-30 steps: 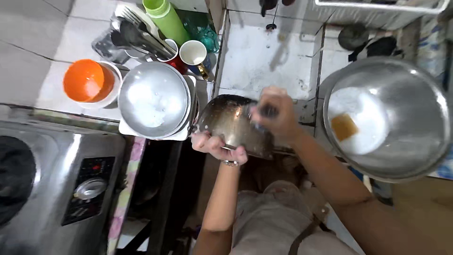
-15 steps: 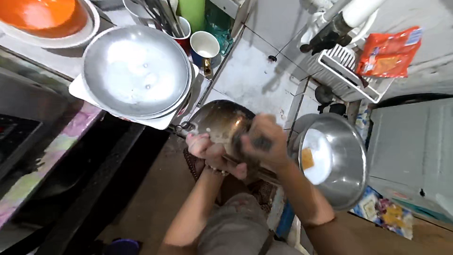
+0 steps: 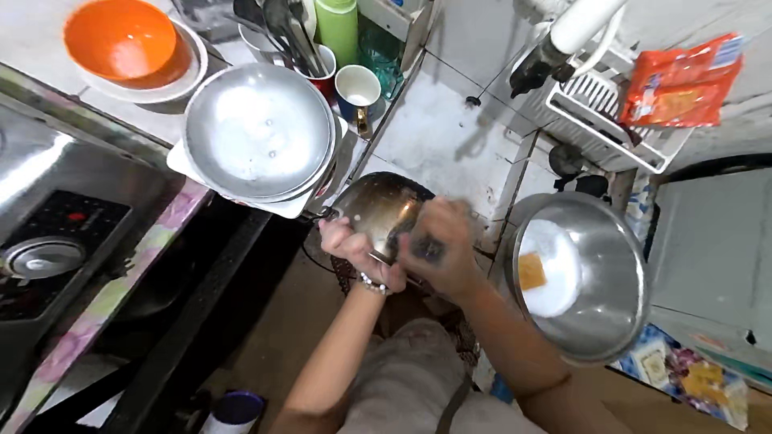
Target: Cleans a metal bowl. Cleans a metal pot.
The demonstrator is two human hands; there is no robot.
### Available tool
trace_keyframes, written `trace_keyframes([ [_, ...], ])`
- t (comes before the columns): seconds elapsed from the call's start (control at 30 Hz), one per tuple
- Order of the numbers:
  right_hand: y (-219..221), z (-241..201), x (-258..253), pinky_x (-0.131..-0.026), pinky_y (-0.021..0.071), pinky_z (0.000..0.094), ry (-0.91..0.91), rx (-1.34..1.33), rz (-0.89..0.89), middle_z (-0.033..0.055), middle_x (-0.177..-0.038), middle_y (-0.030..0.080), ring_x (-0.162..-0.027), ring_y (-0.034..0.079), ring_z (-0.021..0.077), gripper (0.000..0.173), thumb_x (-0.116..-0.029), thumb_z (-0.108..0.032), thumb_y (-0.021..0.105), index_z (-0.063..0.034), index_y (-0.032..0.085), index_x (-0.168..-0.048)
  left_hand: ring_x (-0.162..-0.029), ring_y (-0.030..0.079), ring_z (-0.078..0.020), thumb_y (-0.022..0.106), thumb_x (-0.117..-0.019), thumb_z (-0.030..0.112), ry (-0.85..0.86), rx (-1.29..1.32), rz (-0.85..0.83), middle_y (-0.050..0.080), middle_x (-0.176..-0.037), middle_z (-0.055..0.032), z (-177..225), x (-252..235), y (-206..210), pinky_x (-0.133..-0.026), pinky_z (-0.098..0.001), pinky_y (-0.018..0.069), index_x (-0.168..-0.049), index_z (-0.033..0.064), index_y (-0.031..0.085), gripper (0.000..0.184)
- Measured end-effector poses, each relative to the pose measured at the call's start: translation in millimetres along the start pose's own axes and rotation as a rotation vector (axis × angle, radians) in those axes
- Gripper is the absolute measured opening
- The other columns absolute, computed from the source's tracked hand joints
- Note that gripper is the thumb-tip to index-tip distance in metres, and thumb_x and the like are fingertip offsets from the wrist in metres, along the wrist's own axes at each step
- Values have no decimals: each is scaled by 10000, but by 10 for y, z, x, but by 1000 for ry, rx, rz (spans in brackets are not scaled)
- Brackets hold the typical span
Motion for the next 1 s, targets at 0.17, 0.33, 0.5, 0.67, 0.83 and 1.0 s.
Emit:
trace_keyframes([
  [0.17,-287,600,-65,-646,425,339,190,95,140,61,-714,549,-702,537,167,259,-826,-131,686,-65,503,-653,-1321,349,-104,391,-982,654,33,-43,-24,441,-1189,30,64,101,7,-1199,-430,143,-1019,235,442,424],
  [0.33,-47,22,119,-775,413,400,35,45,81,45,-691,607,-745,580,184,228,-781,-221,762,-68,642,-662,-1297,366,-117,315,-997,659,31,-40,-14,434,-1168,14,8,104,20,-1206,-434,144,-1015,227,423,445],
  [0.5,-312,485,85,-673,425,349,141,70,214,80,-702,542,-708,538,187,272,-809,-101,704,-47,502,-635,-1347,356,-122,317,-1011,650,80,-73,-38,455,-1200,-7,-4,105,-20,-1206,-413,167,-1041,191,435,475],
  [0.67,-113,206,117,-751,464,390,16,-32,126,91,-720,628,-749,607,202,260,-832,-209,744,-32,635,-675,-1297,386,-126,327,-1006,655,65,-100,-45,460,-1195,3,-58,59,-16,-1173,-416,202,-1067,204,454,473],
  [0.83,-141,212,82,-701,469,420,62,9,176,100,-717,587,-745,597,240,236,-767,-149,752,-42,574,-656,-1394,315,-108,357,-1010,653,-10,42,-30,427,-1337,-12,-227,87,-81,-1177,-362,209,-1211,177,455,526],
  [1.0,-114,406,-33,-710,439,473,128,-10,98,116,-705,620,-727,616,255,255,-783,-161,758,-22,599,-639,-1346,345,-128,383,-1001,651,7,-18,-42,440,-1297,-23,-135,51,-45,-1153,-386,219,-1193,172,464,523],
])
Point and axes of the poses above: each hand's wrist, its own x-axis away from the middle knuckle, its own y-axis out of the palm, z = x × y, the point moved 9 cm from there along -x, towards the middle knuckle
